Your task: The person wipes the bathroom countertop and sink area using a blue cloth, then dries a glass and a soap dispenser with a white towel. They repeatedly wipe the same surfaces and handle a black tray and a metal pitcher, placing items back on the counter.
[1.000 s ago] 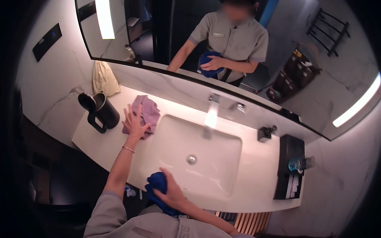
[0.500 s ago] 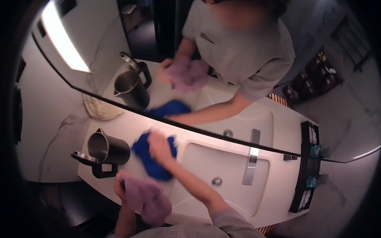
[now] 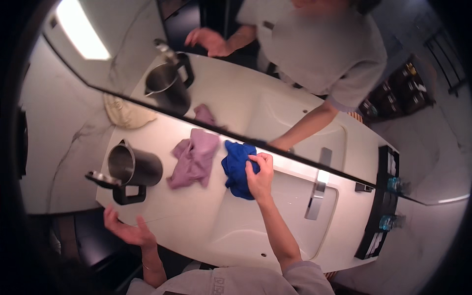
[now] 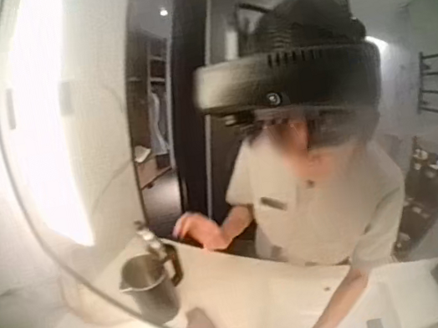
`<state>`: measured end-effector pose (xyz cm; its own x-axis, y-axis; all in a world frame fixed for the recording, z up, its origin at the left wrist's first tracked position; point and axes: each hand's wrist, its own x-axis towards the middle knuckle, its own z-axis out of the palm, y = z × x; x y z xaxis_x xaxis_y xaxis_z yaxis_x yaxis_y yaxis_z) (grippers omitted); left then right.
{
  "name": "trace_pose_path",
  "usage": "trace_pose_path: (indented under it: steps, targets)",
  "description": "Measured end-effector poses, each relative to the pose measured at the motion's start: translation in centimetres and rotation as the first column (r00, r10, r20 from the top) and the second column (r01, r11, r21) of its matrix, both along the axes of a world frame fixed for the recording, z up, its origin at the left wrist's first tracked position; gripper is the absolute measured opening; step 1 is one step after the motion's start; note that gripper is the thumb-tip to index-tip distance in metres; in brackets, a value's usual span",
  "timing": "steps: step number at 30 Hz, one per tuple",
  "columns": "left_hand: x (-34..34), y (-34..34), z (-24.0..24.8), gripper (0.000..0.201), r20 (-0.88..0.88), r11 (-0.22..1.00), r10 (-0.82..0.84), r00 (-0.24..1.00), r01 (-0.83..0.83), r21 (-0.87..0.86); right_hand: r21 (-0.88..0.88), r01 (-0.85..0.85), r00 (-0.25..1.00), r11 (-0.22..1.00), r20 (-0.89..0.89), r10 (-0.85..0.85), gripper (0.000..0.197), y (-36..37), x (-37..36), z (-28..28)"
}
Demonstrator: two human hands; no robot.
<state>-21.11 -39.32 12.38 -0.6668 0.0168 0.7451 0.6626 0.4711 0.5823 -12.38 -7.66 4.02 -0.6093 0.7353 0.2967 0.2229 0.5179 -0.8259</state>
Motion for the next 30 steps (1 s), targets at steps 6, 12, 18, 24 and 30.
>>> trace_pose_path:
  steps: [6, 12, 18, 24, 30]
  targets:
    - [-6.7, -5.2, -8.6, 0.051, 0.514, 0.949, -0.027, 0.857, -0.139, 0.282, 0.234, -0.249, 0.933, 0.940, 0.318, 0.168, 0.038, -8.2, -0.1, -0.9]
    - [-2.7, -13.7, -13.7, 0.037, 0.500, 0.755, 0.093, 0.861, -0.389, 0.529, -0.068, -0.651, 0.673, 0.756, 0.409, 0.617, 0.066, -19.2, 6.7, 3.5]
    - [8.4, -29.6, -7.8, 0.043, 0.272, 0.769, 0.387, 0.881, -0.471, 0.432, 0.187, -0.798, 0.593, 0.573, 0.411, 0.692, 0.067, -28.1, -11.7, -4.5]
    - [5.3, -30.1, -0.3, 0.035, -0.050, 0.683, 0.730, 0.681, -0.730, 0.034, 0.419, -0.785, 0.575, 0.455, 0.222, 0.787, 0.060, -41.2, -22.1, -7.0]
    - [3.6, -23.3, 0.9, 0.051, 0.489, 0.507, -0.033, 0.872, -0.407, 0.760, -0.231, -0.912, 0.340, 0.340, 0.040, 0.939, 0.058, -30.8, -4.7, -3.8]
